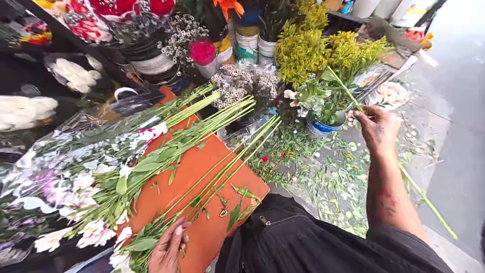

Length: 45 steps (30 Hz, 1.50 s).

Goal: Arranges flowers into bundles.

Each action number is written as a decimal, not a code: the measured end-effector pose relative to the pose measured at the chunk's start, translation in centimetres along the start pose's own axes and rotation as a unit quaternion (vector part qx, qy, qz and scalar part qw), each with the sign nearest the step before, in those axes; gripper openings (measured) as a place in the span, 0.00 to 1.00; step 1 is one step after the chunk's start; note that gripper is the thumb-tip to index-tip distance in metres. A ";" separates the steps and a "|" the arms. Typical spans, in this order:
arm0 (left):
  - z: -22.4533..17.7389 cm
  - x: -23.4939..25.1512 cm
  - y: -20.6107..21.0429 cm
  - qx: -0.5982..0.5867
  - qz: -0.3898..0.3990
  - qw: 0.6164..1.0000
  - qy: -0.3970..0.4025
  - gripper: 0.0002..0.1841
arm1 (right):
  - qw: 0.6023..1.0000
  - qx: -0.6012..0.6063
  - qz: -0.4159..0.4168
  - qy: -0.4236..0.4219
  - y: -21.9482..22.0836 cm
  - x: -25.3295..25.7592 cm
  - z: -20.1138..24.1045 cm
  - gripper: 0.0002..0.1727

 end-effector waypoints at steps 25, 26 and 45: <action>3.0 -6.5 -0.4 0.004 -0.242 0.967 -0.078 0.15 | 0.554 -0.036 0.418 -0.719 48.1 -26.5 42.0 0.20; 3.2 -6.9 -0.8 -0.002 -0.246 0.966 -0.079 0.15 | 0.564 -0.034 0.395 -0.724 48.0 -26.8 42.2 0.16; -7.6 -0.7 -6.8 -0.331 -0.223 0.887 0.231 0.20 | 0.679 0.040 0.241 -0.692 20.4 -29.2 44.0 0.25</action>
Point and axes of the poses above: each hand's wrist, its own x-axis towards the middle knuckle, its own y-axis out of the palm, z = x × y, the point moved 10 cm from there along x, towards the middle knuckle
